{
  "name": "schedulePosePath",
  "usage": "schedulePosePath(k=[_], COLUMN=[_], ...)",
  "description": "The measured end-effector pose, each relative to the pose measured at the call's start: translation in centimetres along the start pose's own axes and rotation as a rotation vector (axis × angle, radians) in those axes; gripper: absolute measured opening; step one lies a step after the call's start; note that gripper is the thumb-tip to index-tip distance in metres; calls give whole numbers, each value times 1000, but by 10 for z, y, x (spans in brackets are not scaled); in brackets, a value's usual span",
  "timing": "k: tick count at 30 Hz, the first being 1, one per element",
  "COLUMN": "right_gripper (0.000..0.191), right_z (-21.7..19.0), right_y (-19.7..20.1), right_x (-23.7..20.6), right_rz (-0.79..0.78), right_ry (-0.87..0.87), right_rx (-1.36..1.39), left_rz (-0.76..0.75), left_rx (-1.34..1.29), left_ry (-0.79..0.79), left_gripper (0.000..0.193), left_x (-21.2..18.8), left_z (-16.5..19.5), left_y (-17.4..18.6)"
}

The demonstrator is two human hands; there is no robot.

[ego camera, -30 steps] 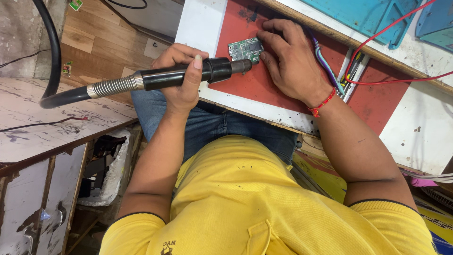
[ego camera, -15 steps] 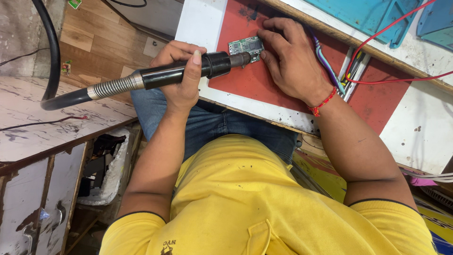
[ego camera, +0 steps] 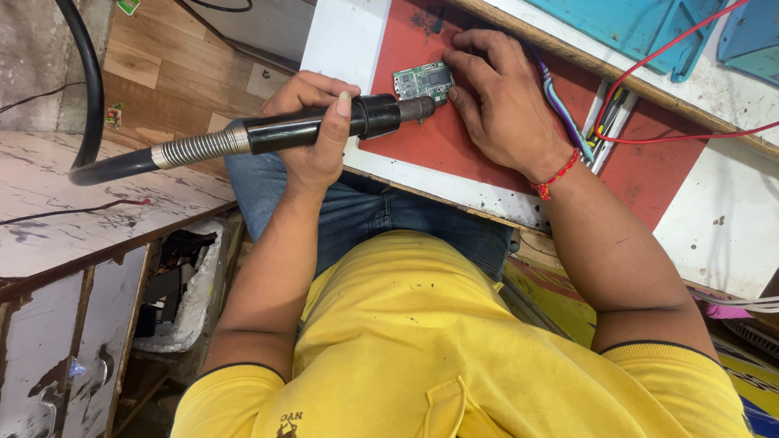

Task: The person scrapes a small circuit board with a metal tool, then uses a hot air gun to apply heat to the board. The person holds the board steady with one hand while operating the tools with the other.

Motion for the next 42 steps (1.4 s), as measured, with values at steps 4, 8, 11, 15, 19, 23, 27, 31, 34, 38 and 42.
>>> schedulePosePath(k=[4, 8, 11, 15, 19, 23, 27, 31, 34, 38, 42], right_gripper=[40, 40, 40, 40, 40, 40, 39, 39, 39, 39, 40], right_z=[0, 0, 0, 0, 0, 0, 0, 0, 1, 1, 1], right_y=[0, 0, 1, 0, -1, -1, -1, -1, -1, -2, -1], right_x=[0, 0, 0, 0, -1, -1, -1, -1, -1, -2, -2], right_rz=[0, -2, -3, 0, -1, 0, 5, 0, 1, -1, -3], right_ry=[2, 1, 2, 6, 5, 12, 19, 13, 15, 12, 11], right_rx=[-1, 1, 3, 5, 1, -4, 6, -2, -3, 0, -5], left_rz=[-15, 7, 26, 29, -5, -30, -27, 11, 20, 10, -23], left_rx=[-8, 1, 0, 4, 5, 5, 7, 13, 4, 7, -28], left_ry=[0, 4, 8, 6, -5, -20, -19, -6, -15, -11, -7], left_gripper=[28, 29, 29, 28, 28, 28, 27, 27, 27, 28, 28], left_x=[0, 0, 0, -1, -1, -1, -1, -1, -1, -1, -2], left_z=[0, 1, 1, 1, 1, 1, 1, 2, 2, 1, -1], left_y=[0, 0, -1, 0, 2, 2, 2, 1, 1, 2, 2])
Point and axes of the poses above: each hand's wrist, its own x-axis towards the middle knuckle, its own y-axis out of the back of the hand, z = x × y, the point moved 2 cm from there along x, towards the middle knuckle
